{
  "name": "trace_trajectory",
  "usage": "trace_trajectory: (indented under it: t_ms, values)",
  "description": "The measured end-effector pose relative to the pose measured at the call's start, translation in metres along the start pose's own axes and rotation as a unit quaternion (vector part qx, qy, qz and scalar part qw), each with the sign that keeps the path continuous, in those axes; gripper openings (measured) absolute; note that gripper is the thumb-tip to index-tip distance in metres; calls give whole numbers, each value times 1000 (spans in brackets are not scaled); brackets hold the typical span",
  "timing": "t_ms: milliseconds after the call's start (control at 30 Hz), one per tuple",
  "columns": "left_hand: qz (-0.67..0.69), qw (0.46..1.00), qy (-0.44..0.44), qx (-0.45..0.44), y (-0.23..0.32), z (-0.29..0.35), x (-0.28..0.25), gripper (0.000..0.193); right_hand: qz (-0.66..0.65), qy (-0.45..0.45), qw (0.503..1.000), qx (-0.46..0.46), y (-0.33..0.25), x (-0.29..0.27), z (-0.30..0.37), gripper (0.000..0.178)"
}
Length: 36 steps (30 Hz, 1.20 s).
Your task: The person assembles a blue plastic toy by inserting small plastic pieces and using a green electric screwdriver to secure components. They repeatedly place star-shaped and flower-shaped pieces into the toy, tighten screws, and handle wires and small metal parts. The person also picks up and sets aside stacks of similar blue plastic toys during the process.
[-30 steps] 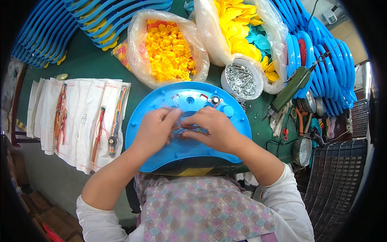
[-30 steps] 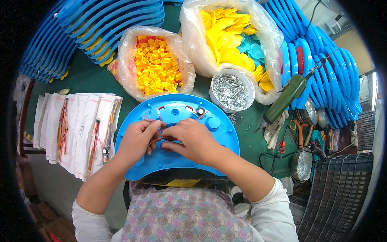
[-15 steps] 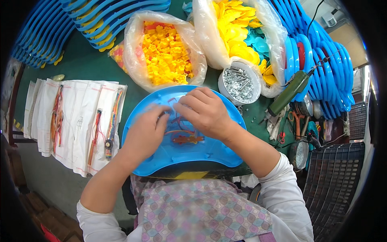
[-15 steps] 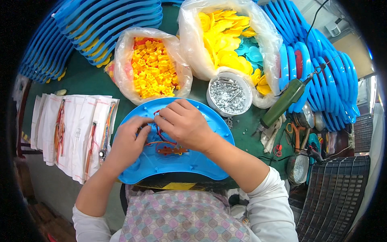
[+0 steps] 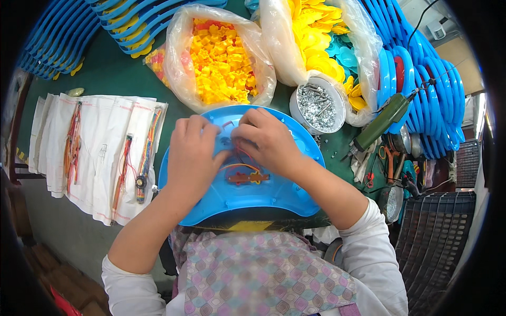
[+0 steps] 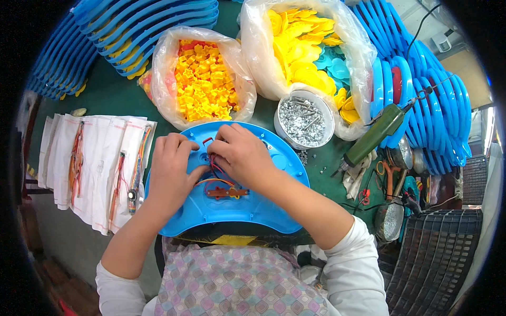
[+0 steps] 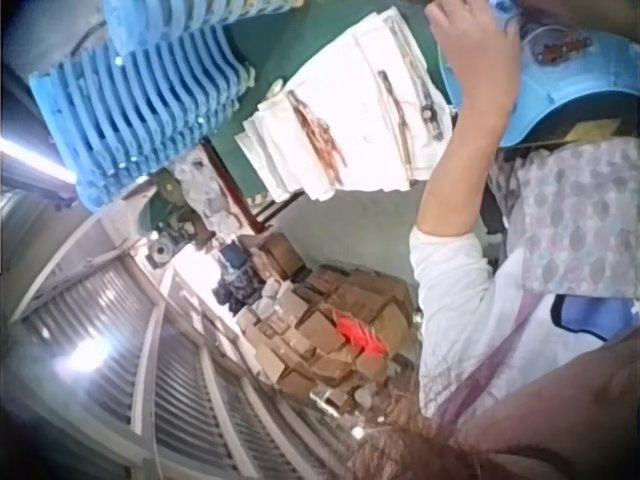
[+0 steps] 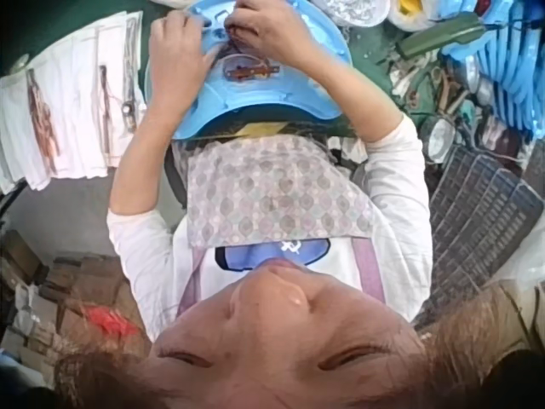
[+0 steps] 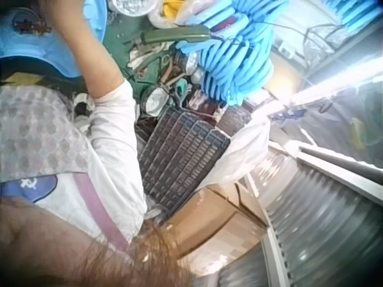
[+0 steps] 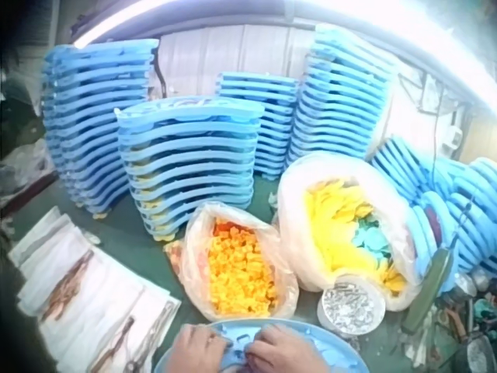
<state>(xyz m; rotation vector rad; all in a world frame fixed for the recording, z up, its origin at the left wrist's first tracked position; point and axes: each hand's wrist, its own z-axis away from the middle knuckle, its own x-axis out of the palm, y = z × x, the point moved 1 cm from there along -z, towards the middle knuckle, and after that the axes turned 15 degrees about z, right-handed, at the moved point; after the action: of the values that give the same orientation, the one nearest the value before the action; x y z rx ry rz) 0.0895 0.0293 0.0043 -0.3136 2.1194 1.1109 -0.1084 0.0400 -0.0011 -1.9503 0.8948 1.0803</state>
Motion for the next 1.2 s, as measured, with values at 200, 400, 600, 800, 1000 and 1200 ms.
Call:
trace_trajectory:
  t_ms: [200,400,600,800,1000,1200]
  values:
    - [-16,999,-20,-41,-2,8,1,42,7,-40,998,-42,-3,3,-13,10]
    - [9,998,-22,-54,-5,8,5,43,27,-69,995,-66,-4,0,-22,13]
    - [31,997,-18,-65,-5,9,6,46,21,-91,993,-74,-2,-1,-27,13]
    - [20,998,-10,-54,-5,10,8,44,25,-75,993,-87,-4,8,-26,14]
    - [16,1000,-16,-10,0,11,9,38,73,-51,996,-33,13,-4,-6,15]
    - [-15,998,-57,8,2,6,11,32,99,25,994,-38,21,-9,2,19]
